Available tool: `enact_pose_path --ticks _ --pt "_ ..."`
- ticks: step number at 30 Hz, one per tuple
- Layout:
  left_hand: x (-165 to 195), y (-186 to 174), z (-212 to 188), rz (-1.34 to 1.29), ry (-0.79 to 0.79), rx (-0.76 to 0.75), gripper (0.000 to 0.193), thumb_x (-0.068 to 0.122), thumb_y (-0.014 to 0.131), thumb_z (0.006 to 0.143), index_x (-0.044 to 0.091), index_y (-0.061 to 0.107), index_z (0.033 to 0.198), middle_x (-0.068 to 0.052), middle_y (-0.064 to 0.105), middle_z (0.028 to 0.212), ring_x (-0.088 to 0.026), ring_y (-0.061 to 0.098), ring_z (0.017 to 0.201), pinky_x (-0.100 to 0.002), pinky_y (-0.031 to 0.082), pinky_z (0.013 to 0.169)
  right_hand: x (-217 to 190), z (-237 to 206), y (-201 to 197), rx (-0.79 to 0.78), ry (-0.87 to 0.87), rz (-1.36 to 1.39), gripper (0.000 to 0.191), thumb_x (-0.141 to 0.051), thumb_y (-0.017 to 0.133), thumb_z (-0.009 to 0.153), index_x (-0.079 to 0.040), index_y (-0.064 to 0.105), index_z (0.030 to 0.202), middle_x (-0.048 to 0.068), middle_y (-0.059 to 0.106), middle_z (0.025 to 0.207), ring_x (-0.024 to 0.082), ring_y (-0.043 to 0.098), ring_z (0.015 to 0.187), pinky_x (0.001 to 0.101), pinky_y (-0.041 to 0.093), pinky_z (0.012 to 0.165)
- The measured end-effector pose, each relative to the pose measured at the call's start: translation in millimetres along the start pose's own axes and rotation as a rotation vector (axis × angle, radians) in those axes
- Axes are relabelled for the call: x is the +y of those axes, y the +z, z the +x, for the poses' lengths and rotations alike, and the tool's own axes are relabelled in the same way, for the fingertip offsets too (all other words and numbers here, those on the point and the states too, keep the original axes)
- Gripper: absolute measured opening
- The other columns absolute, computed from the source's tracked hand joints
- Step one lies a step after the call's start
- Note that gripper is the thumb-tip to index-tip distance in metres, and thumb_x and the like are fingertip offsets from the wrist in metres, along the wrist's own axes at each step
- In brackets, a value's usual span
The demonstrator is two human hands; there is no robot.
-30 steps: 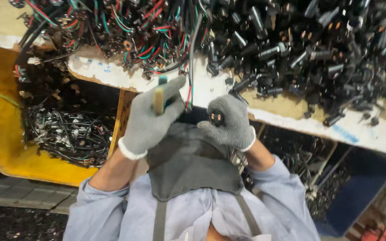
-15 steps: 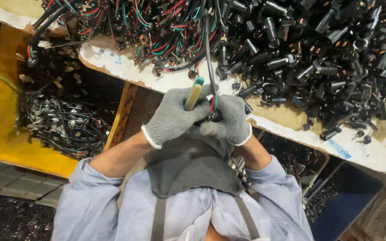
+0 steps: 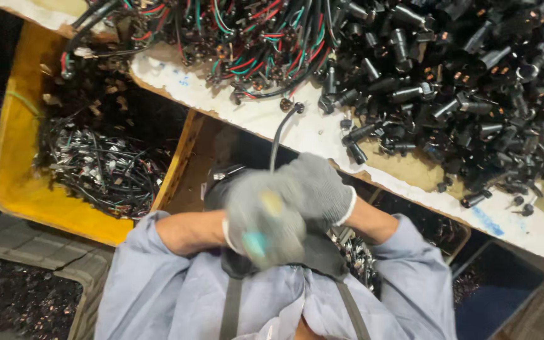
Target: The person, wearing gloves, sorts wire harnesses with connectors from a work surface into yellow bins, using a red-handled brush to sweep and gather the wires. They lift bundles of harnesses and place them into the bins, then use teal-handled pliers to cut and trim wire ends.
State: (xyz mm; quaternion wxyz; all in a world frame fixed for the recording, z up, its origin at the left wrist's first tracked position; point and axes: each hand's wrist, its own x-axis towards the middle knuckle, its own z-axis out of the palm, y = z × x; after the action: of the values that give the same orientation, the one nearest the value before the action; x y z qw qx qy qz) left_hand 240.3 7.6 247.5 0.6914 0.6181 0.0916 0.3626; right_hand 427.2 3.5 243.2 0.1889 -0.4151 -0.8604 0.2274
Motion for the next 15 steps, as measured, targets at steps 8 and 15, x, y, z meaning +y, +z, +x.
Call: enact_pose_path --ticks 8,15 --pt "-1 15 -2 0.084 0.326 -0.433 0.038 0.029 0.074 0.09 0.007 0.062 0.118 -0.01 0.067 0.112 -0.033 0.068 0.102 -0.046 0.056 0.091 -26 6 -9 0.105 -0.113 0.22 0.029 -0.039 0.071 0.074 -0.016 0.064 0.09 0.005 0.059 0.078 0.029 0.058 0.072 0.0433 0.045 0.067" --pt "19 -92 56 1.575 0.068 0.026 0.018 0.026 0.072 0.096 0.012 0.072 0.085 -0.008 0.069 0.095 -0.023 0.059 0.061 -0.039 0.043 0.048 -23 12 -4 0.126 -0.018 0.105 0.041 -0.04 0.072 0.082 -0.004 0.058 0.095 0.015 0.058 0.09 0.035 0.059 0.083 0.0515 0.05 0.082"
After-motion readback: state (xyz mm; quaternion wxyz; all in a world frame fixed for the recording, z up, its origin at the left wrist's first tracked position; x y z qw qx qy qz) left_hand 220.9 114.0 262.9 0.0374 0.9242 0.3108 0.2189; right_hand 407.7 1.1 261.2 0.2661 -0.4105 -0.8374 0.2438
